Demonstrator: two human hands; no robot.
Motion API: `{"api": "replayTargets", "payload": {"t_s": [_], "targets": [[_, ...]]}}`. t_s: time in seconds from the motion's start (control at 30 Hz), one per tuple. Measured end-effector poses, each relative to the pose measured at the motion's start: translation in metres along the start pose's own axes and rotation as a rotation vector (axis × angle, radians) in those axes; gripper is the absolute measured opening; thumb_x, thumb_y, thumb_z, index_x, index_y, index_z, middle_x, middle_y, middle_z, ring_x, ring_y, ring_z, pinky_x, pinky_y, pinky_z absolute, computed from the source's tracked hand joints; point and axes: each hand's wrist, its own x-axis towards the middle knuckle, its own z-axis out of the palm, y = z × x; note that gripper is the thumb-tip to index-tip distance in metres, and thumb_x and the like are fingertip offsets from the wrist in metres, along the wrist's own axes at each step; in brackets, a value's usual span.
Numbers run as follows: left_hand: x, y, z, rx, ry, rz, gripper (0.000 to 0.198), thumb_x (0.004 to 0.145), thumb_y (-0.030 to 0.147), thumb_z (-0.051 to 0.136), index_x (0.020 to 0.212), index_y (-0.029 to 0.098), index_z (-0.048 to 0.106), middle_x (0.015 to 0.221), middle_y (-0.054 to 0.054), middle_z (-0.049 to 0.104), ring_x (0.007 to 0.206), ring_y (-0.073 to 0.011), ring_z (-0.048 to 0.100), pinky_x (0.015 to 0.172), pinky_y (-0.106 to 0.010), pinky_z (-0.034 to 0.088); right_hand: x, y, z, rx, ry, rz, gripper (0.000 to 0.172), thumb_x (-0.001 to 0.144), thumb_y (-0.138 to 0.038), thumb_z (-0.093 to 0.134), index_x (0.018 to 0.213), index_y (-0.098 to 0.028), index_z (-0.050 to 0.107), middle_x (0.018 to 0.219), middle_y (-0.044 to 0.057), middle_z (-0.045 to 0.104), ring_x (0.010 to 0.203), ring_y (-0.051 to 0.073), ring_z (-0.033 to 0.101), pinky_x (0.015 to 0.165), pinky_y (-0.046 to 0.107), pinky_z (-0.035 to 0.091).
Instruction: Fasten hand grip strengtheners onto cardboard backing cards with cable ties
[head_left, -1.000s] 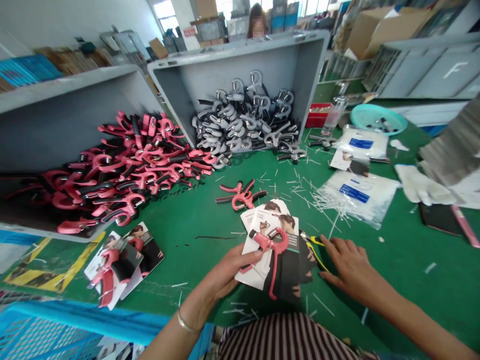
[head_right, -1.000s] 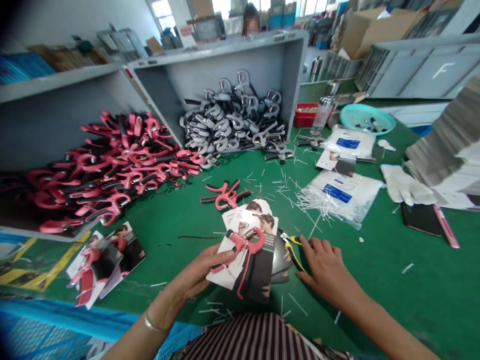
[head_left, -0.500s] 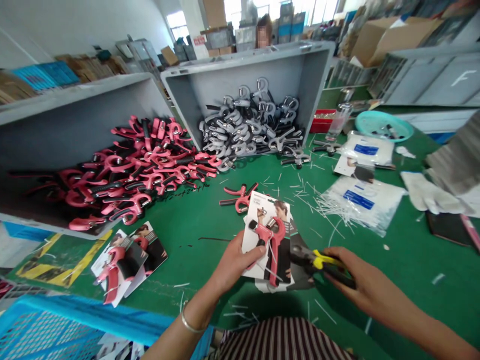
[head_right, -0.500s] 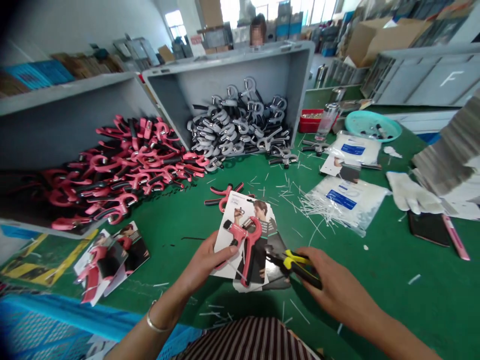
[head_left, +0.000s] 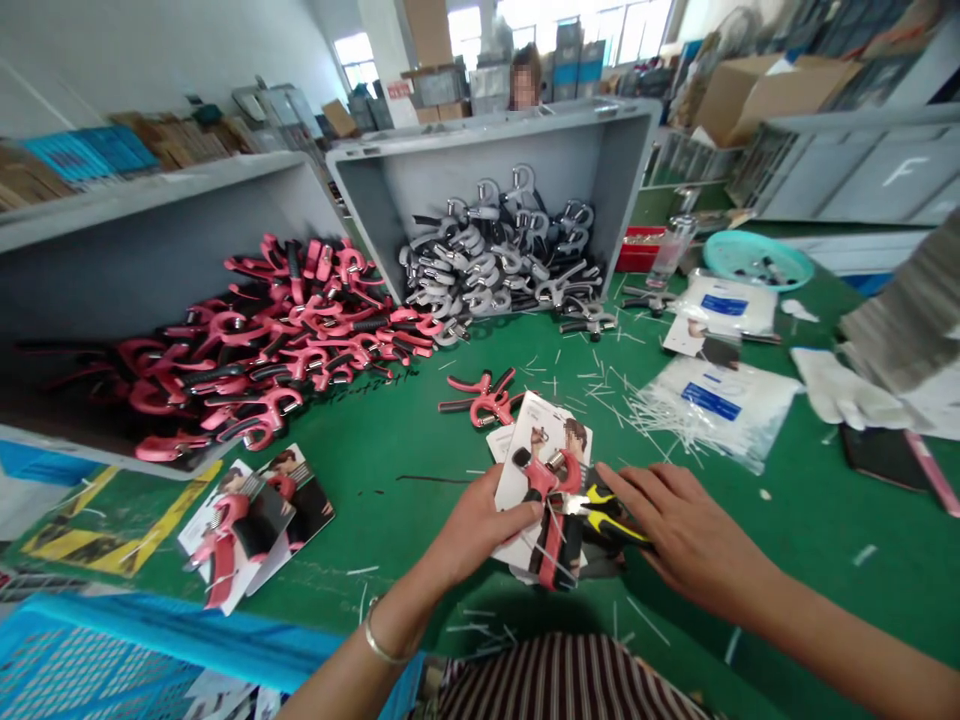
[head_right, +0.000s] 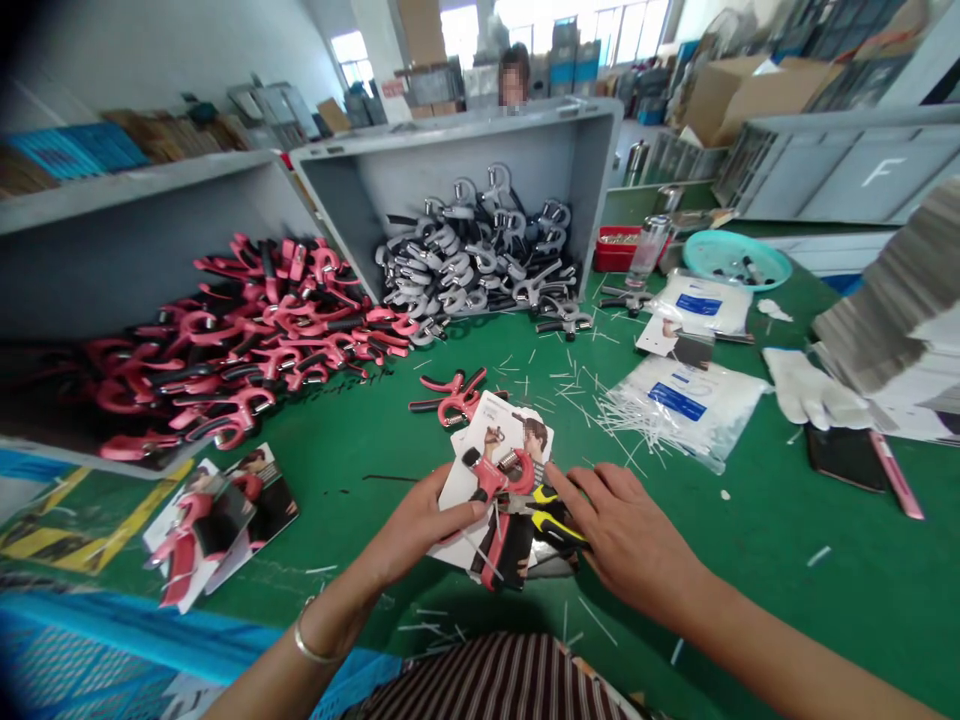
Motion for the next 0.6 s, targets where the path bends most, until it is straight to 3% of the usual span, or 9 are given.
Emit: {"api": "replayTargets", "payload": {"t_s": [0.1, 0.2, 0.33, 0.43, 0.6], "targets": [[0.0, -0.001, 0.0, -0.022, 0.006, 0.011, 0.045, 0.074, 0.036, 0.075, 0.113, 0.016, 0.064, 0.1, -0.005, 0.071, 0.085, -0.0213, 0.063, 0.074, -0.027, 0.047, 0.002, 0.001, 0.003, 0.087, -0.056, 0.008, 0.05, 0.083, -0.021, 0.057, 0.133, -0.012, 0.051, 0.111, 0.016, 0.064, 0.096, 0.029, 0.059, 0.082, 0.042, 0.052], [-0.001, -0.001, 0.001, -0.112, 0.005, -0.036, 0.043, 0.073, 0.032, 0.076, 0.111, 0.015, 0.065, 0.096, -0.005, 0.072, 0.079, -0.0194, 0.064, 0.069, -0.026, 0.047, 0.002, 0.007, 0.01, 0.209, -0.112, 0.045, 0.039, 0.084, -0.017, 0.053, 0.122, -0.016, 0.057, 0.109, 0.014, 0.066, 0.09, 0.026, 0.064, 0.071, 0.036, 0.053], [0.003, 0.0, 0.001, -0.458, 0.008, -0.154, 0.034, 0.07, 0.027, 0.077, 0.099, 0.01, 0.069, 0.086, -0.008, 0.072, 0.065, -0.0163, 0.063, 0.059, -0.024, 0.046, 0.003, 0.007, 0.011, 0.515, -0.097, 0.111, 0.036, 0.087, -0.016, 0.049, 0.122, -0.019, 0.055, 0.115, 0.012, 0.067, 0.096, 0.023, 0.067, 0.083, 0.035, 0.053], [0.013, 0.0, 0.003, -0.636, 0.223, -0.082, 0.027, 0.072, 0.028, 0.076, 0.09, 0.009, 0.069, 0.082, -0.006, 0.071, 0.063, -0.0121, 0.061, 0.058, -0.021, 0.045, 0.004, -0.008, 0.007, 0.692, -0.018, 0.158, 0.032, 0.091, -0.022, 0.047, 0.123, -0.021, 0.054, 0.119, 0.011, 0.066, 0.105, 0.023, 0.066, 0.091, 0.036, 0.052], [0.026, -0.002, 0.014, -0.586, 0.687, 0.249, 0.037, 0.082, 0.036, 0.07, 0.113, 0.018, 0.061, 0.103, -0.005, 0.07, 0.08, -0.0128, 0.065, 0.074, -0.023, 0.051, 0.01, -0.043, 0.02, 0.72, 0.06, 0.355, 0.042, 0.094, -0.034, 0.05, 0.134, -0.024, 0.048, 0.133, 0.011, 0.059, 0.117, 0.026, 0.06, 0.103, 0.044, 0.048]]}}
